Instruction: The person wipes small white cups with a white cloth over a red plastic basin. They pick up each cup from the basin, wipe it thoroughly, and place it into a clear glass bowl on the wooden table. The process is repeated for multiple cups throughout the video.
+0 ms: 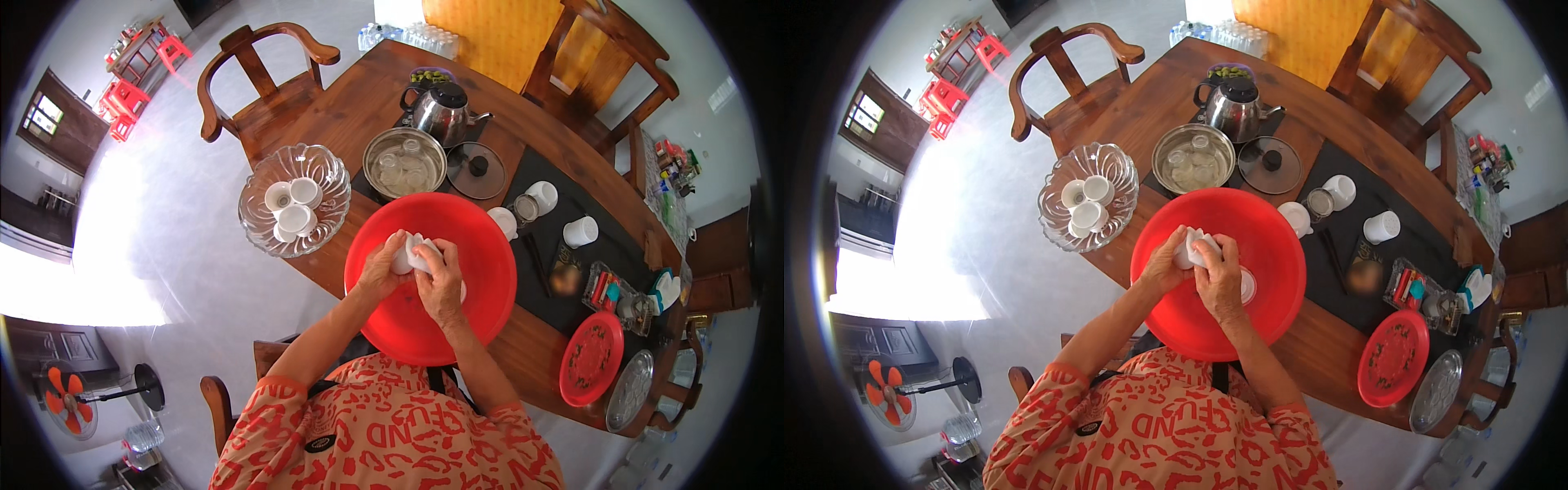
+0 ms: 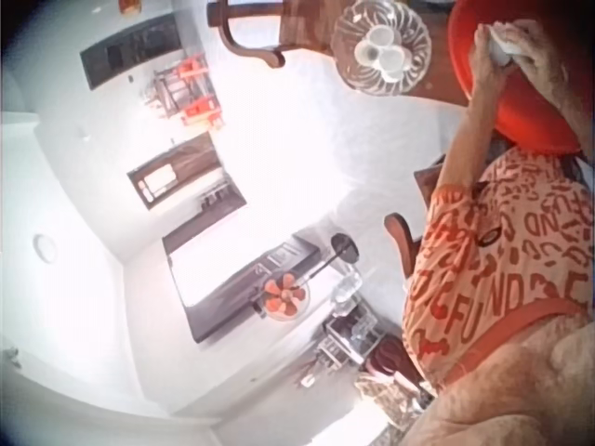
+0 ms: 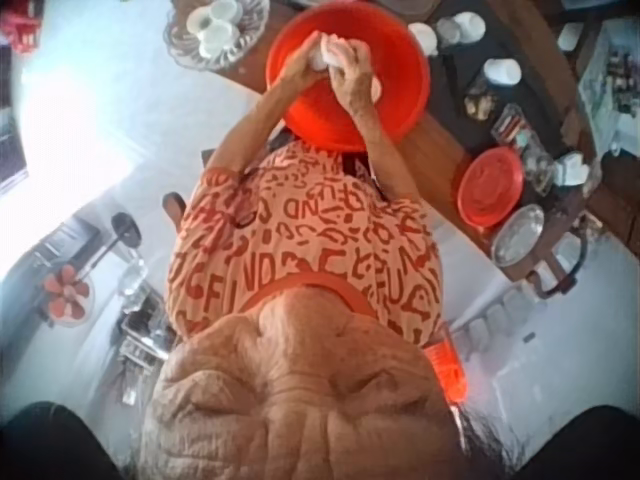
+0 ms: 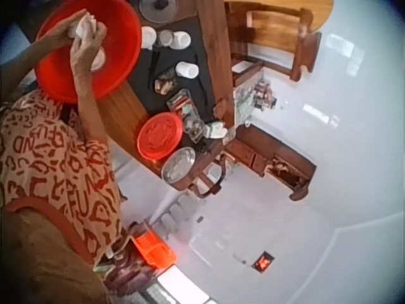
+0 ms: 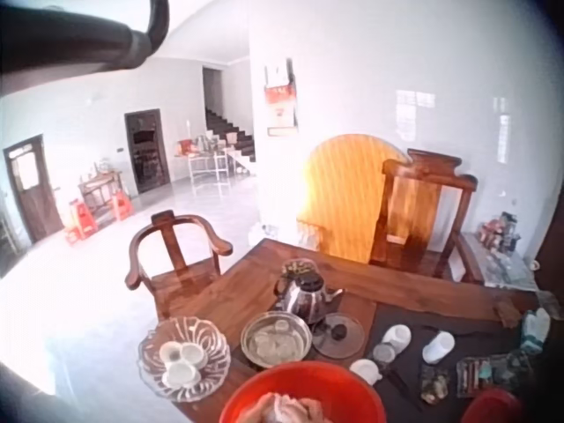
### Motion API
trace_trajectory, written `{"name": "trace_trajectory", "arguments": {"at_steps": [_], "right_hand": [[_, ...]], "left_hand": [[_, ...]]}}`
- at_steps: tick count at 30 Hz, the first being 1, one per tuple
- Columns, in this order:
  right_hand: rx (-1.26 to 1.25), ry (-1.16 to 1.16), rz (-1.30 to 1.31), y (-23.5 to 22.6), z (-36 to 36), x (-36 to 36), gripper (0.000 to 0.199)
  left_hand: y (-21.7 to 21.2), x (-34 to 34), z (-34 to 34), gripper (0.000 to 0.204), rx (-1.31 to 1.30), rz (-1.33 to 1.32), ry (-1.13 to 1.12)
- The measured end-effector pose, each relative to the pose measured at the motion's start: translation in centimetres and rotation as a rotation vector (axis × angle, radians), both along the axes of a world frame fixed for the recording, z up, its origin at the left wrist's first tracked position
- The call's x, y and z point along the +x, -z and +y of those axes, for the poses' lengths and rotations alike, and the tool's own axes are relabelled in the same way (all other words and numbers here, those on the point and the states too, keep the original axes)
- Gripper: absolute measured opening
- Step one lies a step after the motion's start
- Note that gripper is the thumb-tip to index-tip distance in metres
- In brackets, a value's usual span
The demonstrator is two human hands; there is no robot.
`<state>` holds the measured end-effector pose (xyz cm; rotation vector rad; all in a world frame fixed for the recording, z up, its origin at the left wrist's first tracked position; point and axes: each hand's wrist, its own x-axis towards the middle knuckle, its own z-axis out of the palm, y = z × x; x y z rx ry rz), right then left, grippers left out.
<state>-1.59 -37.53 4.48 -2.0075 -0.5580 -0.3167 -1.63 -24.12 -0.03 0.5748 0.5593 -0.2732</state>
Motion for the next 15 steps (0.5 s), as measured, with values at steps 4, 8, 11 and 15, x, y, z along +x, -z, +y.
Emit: {"name": "trace_trajectory", "arguments": {"at_steps": [4, 8, 11, 15], "right_hand": [[0.081, 0.083, 0.120, 1.4, -1.1, 1.0, 0.036], [0.147, 0.052, 0.156, -0.5, -0.7, 0.6, 0.035], [0.021, -0.049, 0.039, -0.2, 1.2, -1.3, 0.043], [-0.073, 0.002, -0.055, 0.7, 2.3, -1.0, 0.046]], "left_hand": [[-0.9, -0.7, 0.6, 0.041, 0.048, 0.016, 0.027], [-0.9, -1.0, 0.6, 0.038, 0.095, -0.014, 0.004], [2.6, -0.7, 0.0, 0.030, -0.169, -0.210, -0.051], [0.6, -1.1, -0.8, 0.028, -0.151, -0.152, -0.077]]}}
